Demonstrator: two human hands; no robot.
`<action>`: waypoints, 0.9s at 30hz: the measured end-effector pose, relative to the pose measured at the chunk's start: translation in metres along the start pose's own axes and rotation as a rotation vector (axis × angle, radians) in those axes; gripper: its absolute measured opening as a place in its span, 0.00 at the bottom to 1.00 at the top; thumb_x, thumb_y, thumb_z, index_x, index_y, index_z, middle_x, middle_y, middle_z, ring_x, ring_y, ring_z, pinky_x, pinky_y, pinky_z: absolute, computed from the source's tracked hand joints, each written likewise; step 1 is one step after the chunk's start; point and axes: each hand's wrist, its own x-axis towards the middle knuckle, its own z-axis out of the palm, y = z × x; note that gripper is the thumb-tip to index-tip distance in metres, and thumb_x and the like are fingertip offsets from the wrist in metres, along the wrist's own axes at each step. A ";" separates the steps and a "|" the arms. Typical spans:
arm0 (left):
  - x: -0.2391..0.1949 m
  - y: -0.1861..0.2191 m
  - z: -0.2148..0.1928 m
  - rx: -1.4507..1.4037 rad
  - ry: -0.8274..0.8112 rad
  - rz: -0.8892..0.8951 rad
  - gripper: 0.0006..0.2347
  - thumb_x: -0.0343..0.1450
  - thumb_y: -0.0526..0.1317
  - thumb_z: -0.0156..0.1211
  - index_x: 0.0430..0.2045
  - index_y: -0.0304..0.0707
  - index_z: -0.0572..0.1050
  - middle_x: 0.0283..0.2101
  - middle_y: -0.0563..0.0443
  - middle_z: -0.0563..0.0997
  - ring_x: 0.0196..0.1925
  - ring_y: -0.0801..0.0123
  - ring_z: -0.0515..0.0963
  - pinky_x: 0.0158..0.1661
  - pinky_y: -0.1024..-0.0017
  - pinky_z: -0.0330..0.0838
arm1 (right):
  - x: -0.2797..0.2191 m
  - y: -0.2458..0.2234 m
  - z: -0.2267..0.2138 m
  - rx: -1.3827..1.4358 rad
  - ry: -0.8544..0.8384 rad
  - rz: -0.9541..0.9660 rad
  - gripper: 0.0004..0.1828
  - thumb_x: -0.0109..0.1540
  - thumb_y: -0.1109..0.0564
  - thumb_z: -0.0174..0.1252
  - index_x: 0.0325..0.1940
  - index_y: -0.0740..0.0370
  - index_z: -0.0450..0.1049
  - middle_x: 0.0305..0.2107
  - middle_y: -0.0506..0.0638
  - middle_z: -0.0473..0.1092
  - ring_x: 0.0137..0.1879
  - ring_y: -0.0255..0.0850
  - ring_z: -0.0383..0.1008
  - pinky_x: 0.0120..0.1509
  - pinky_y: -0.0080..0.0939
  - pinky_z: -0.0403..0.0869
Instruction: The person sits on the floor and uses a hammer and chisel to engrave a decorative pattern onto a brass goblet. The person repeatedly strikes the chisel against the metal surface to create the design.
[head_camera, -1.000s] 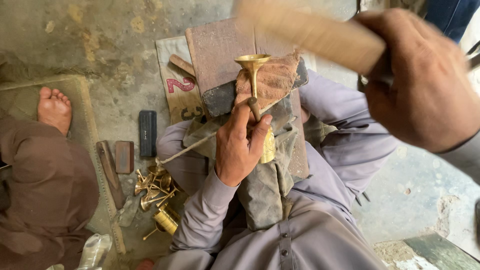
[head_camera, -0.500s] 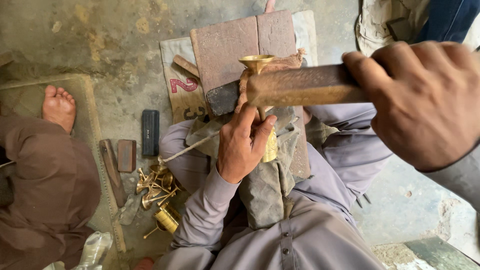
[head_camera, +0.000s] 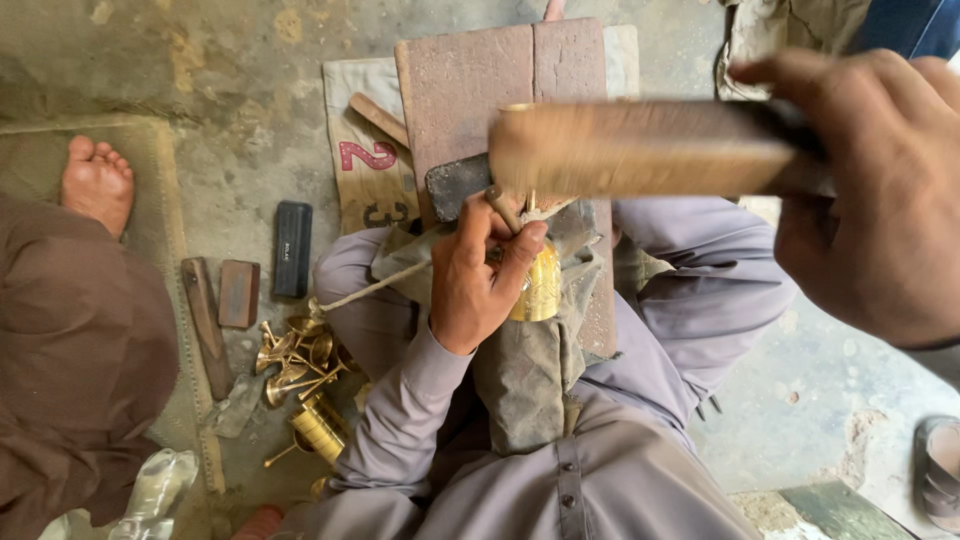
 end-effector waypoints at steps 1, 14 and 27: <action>0.000 -0.001 0.000 0.001 0.003 0.004 0.10 0.78 0.39 0.61 0.38 0.33 0.67 0.28 0.50 0.81 0.29 0.70 0.84 0.31 0.73 0.75 | 0.005 -0.002 0.000 0.089 -0.025 0.065 0.33 0.53 0.71 0.63 0.64 0.65 0.71 0.42 0.57 0.73 0.43 0.51 0.73 0.49 0.49 0.72; 0.003 -0.006 -0.001 -0.061 -0.030 0.017 0.11 0.78 0.41 0.60 0.37 0.33 0.67 0.28 0.48 0.80 0.28 0.68 0.84 0.29 0.71 0.74 | 0.060 -0.003 -0.003 -0.204 -0.089 -0.183 0.20 0.64 0.65 0.60 0.61 0.55 0.74 0.44 0.55 0.75 0.47 0.47 0.78 0.57 0.45 0.75; 0.007 -0.008 -0.002 -0.090 -0.032 0.042 0.11 0.79 0.40 0.58 0.47 0.31 0.68 0.29 0.48 0.79 0.31 0.66 0.85 0.32 0.69 0.76 | 0.073 -0.011 -0.008 -0.142 -0.068 -0.250 0.25 0.55 0.63 0.67 0.57 0.59 0.76 0.37 0.55 0.77 0.43 0.51 0.78 0.53 0.48 0.75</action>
